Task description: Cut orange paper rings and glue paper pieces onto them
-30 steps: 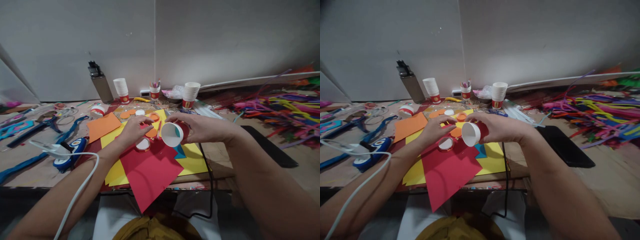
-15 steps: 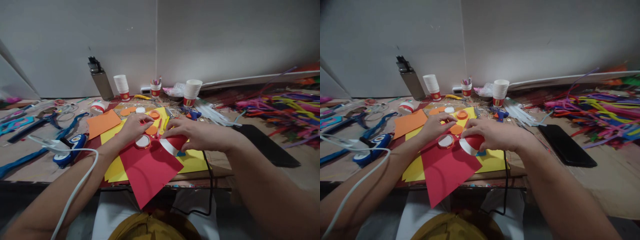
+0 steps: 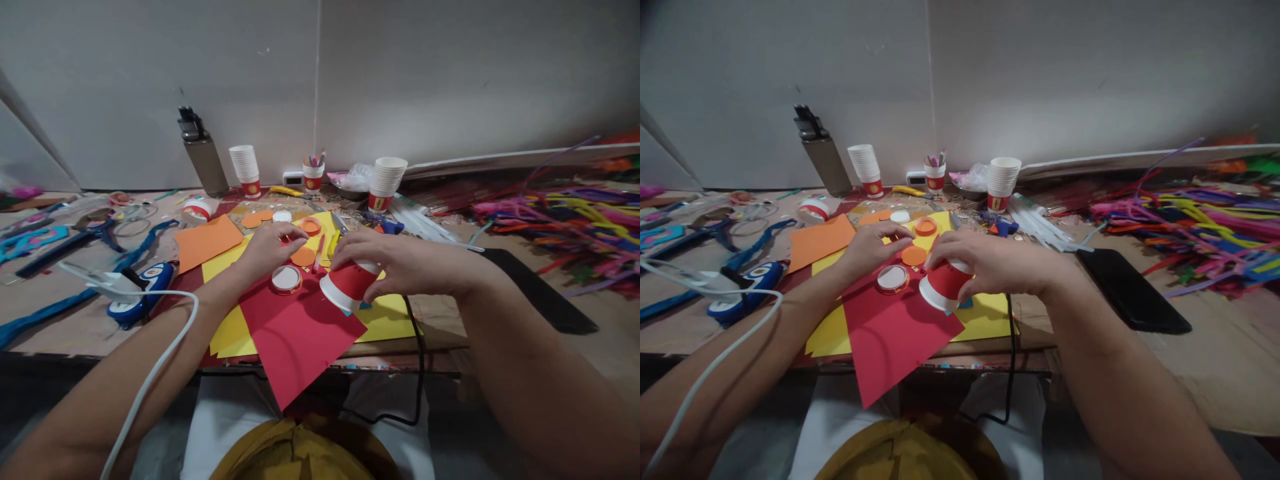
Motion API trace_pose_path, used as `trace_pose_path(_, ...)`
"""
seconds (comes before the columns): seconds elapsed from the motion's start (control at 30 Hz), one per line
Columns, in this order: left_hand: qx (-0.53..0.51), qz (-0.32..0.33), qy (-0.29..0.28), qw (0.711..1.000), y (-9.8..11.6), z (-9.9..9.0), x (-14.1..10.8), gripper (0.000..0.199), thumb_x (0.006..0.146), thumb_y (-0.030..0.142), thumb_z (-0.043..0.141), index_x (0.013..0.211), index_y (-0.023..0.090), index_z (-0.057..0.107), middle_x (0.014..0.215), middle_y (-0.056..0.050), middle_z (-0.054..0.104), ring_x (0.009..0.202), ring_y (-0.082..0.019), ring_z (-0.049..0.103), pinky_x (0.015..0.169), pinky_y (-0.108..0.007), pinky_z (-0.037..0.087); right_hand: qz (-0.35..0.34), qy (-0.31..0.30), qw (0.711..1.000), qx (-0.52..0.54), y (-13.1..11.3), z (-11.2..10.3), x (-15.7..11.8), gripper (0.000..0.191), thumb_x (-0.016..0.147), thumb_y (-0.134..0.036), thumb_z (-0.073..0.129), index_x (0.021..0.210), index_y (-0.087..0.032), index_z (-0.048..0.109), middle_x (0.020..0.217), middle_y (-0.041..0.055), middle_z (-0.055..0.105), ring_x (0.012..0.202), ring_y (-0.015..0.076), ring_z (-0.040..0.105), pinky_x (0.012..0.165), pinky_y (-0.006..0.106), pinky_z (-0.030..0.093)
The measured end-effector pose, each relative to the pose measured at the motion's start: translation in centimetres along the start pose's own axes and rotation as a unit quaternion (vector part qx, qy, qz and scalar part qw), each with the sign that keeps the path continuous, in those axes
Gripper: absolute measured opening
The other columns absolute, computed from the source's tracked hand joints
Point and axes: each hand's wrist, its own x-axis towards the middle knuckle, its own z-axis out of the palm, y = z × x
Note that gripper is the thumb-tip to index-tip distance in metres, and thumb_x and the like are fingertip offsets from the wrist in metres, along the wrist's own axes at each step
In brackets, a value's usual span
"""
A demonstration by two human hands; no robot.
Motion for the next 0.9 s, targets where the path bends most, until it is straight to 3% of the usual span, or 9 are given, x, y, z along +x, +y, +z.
trace_pose_path(0.2, -0.005, -0.005, 0.0, 1.0, 0.0, -0.1, 0.0, 0.011, 0.082, 0.024, 0.062, 0.084, 0.021, 0.073, 0.088, -0.003, 0.075, 0.082, -0.017, 0.067, 0.08, -0.031, 0.051, 0.07, 0.042, 0.994, 0.07, 1.6, -1.0, -1.3, 0.063, 0.069, -0.044, 0.078, 0.128, -0.031, 0.059, 0.125, 0.0033, 0.061, 0.108, 0.0268, 0.059, 0.088, 0.038, 0.049)
trace_pose_path(0.43, -0.006, -0.005, 0.007, 1.0, 0.0, 0.0, 0.0, 0.011, 0.082, 0.023, 0.062, 0.084, 0.021, 0.073, 0.087, -0.003, 0.075, 0.079, -0.016, 0.067, 0.08, -0.031, 0.052, 0.162, 0.039, 0.982, 0.088, 3.3, -0.8, -1.1, 0.061, 0.068, -0.051, 0.076, 0.123, -0.028, 0.061, 0.107, 0.0025, 0.068, 0.089, 0.025, 0.064, 0.072, 0.034, 0.05)
trace_pose_path(0.67, -0.014, 0.004, 0.006, 1.0, -0.3, 0.2, -0.1, 0.011, 0.082, 0.023, 0.063, 0.082, 0.021, 0.073, 0.089, -0.003, 0.075, 0.085, -0.017, 0.068, 0.082, -0.032, 0.051, 0.13, 0.045, 0.979, 0.153, 2.7, -0.4, -0.3, 0.056, 0.069, -0.05, 0.076, 0.119, -0.026, 0.063, 0.109, 0.0022, 0.066, 0.092, 0.0219, 0.063, 0.077, 0.032, 0.05)
trace_pose_path(0.9, -0.023, -0.001, -0.001, 1.0, -0.1, 0.3, -0.2, 0.011, 0.082, 0.026, 0.064, 0.081, 0.021, 0.074, 0.091, -0.004, 0.075, 0.087, -0.018, 0.067, 0.084, -0.033, 0.051, 0.149, 0.092, 0.962, 0.207, 2.4, 0.0, 0.2, 0.052, 0.071, -0.051, 0.074, 0.115, -0.025, 0.062, 0.095, 0.0011, 0.066, 0.08, 0.0181, 0.061, 0.067, 0.03, 0.051)
